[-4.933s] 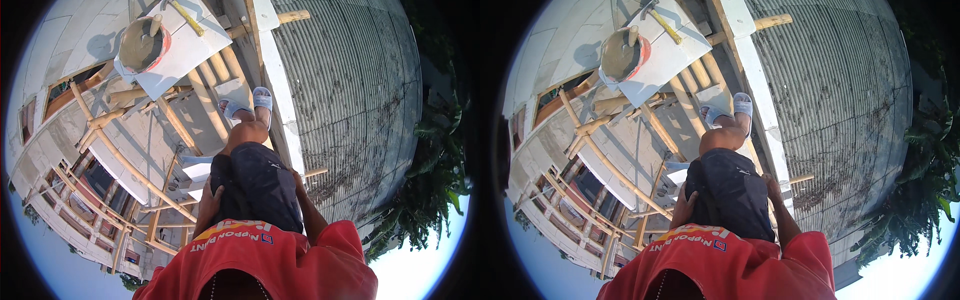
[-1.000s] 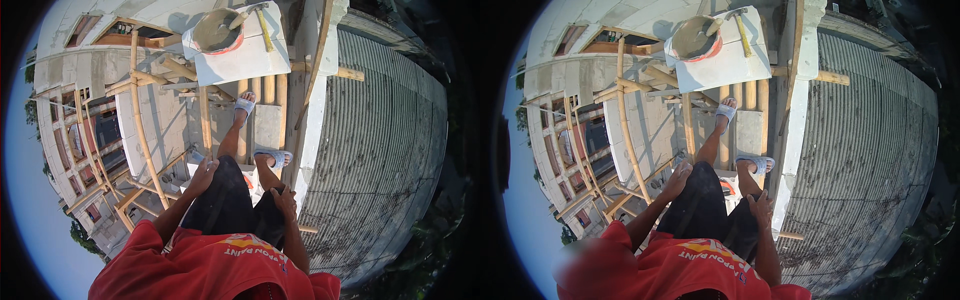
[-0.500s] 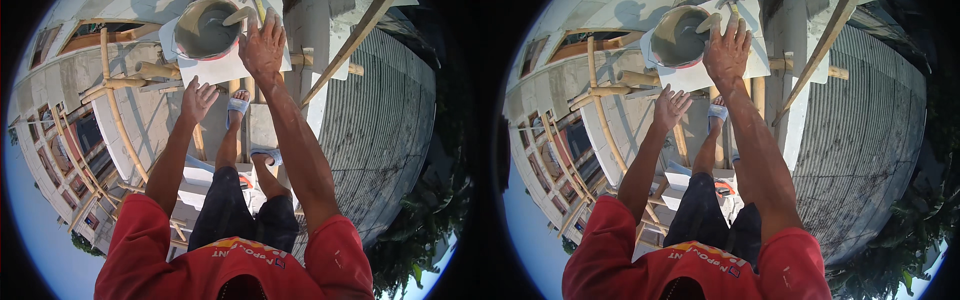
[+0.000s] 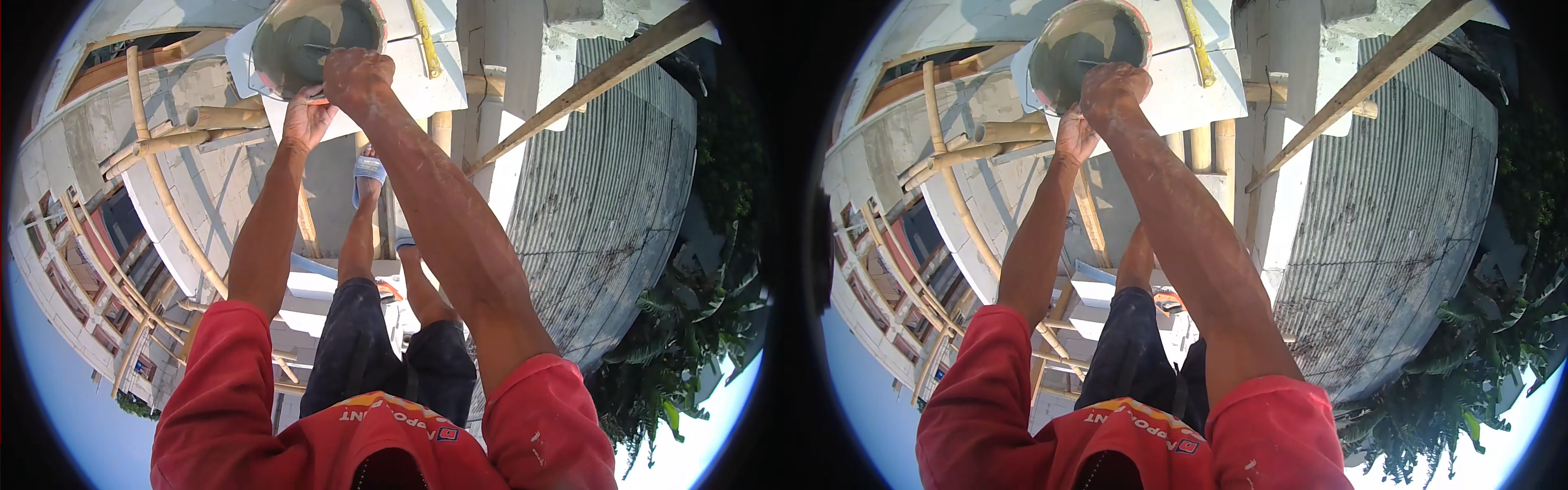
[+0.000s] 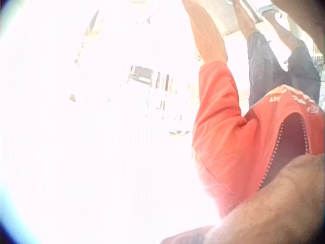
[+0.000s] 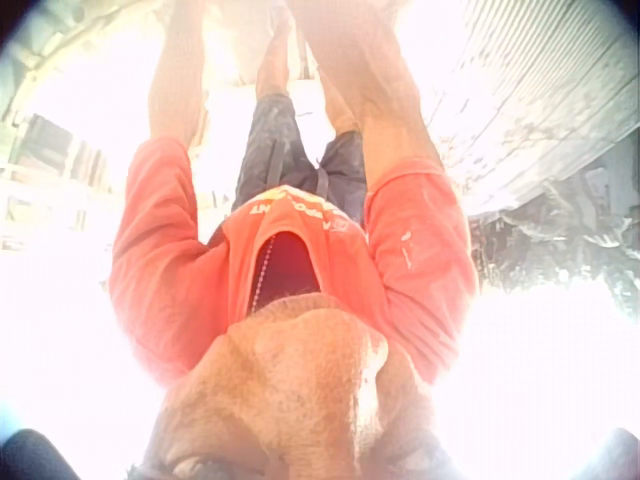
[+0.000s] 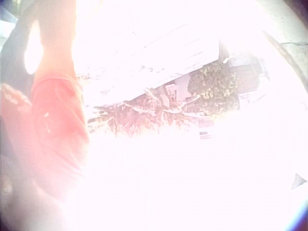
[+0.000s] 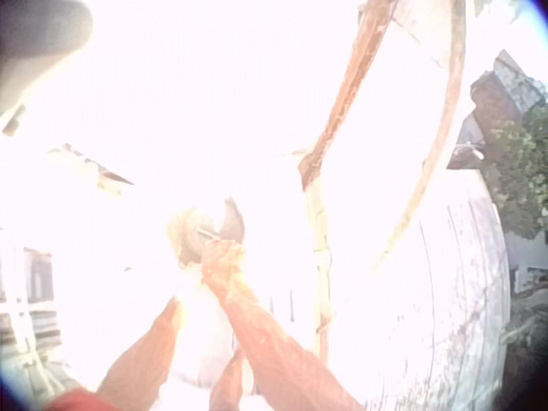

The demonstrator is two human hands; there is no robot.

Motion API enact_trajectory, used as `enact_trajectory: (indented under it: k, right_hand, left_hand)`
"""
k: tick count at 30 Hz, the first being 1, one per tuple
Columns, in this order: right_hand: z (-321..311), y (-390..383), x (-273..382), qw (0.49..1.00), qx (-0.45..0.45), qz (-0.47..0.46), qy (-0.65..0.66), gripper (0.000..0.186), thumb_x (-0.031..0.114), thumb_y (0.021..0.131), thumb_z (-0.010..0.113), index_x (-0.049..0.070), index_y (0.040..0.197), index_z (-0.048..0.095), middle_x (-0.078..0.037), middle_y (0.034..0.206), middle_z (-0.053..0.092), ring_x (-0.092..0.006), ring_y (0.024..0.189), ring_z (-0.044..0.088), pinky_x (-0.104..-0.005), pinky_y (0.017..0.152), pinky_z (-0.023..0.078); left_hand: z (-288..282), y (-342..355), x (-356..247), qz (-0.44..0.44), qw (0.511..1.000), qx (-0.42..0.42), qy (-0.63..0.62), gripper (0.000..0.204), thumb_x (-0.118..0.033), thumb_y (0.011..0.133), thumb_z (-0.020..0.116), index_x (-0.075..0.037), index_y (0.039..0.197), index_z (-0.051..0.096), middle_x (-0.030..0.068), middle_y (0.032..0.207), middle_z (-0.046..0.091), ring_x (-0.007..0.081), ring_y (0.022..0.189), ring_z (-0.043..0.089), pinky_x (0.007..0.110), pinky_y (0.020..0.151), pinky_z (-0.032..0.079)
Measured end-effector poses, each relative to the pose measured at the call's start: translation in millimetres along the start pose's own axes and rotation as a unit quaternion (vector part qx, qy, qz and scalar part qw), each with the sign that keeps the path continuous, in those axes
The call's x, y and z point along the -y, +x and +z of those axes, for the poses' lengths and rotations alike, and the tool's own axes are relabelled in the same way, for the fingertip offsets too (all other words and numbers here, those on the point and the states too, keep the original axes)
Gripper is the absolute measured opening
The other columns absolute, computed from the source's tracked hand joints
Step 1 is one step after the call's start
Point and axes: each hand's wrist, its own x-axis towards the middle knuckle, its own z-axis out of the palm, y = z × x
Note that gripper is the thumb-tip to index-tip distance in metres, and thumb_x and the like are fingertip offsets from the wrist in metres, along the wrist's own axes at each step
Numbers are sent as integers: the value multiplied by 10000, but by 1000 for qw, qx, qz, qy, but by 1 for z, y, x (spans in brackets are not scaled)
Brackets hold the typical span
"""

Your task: The person uses a hammer to tap a wooden wedge into a gap between blocks, picks up a bucket of mortar, and uses a trowel to apply mortar to the top of a wall before placing a lightweight concrete block.

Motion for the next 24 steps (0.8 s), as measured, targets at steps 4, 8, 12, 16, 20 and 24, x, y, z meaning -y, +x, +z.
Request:
enact_trajectory:
  k: [4,8,12,16,20,24]
  right_hand:
    - [15,2,-6,1000,-17,1,-21,494,275,904,691,40,1332,616,-82,1310,665,-236,1205,636,-348,855,563]
    - [19,-16,-9,996,-69,10,62,529,229,889,701,-29,1335,581,-153,1290,651,-252,1137,672,-351,865,565]
    - [46,-42,-18,985,-136,-29,99,476,242,899,640,-125,1197,584,-275,1120,649,-350,950,738,-422,810,602]
    - [71,-91,-14,985,-134,-7,106,407,145,845,694,-89,1167,613,-185,1087,638,-291,933,738,-372,719,609]
    - [93,-132,-40,986,-134,-1,100,360,120,810,709,-52,1113,621,-168,1044,630,-310,877,744,-397,695,612]
    - [75,-175,-74,989,-98,33,105,383,118,805,710,-21,1142,589,-149,1070,603,-323,846,747,-418,668,610]
  left_hand:
    - [-5,5,-11,-41,999,21,-17,173,-86,950,623,-1,1091,572,180,1166,652,321,1118,636,468,1064,516]
    - [-2,-2,-27,-41,998,26,34,239,-171,978,638,-4,1126,550,175,1168,648,319,1111,638,449,1062,512]
    - [5,-31,-19,-35,995,16,89,332,-212,988,642,15,1193,513,180,1190,635,323,1133,634,451,1062,509]
    - [-21,-88,-27,-37,989,19,141,395,-214,998,629,33,1259,465,177,1238,602,325,1182,618,472,1076,504]
    - [-6,-118,-11,-95,968,-20,234,400,-226,1005,626,-18,1313,478,115,1267,599,294,1215,609,477,1080,496]
    - [-6,-125,-4,-70,945,-11,319,518,-211,996,641,-77,1430,392,92,1356,547,301,1258,581,532,1075,487]
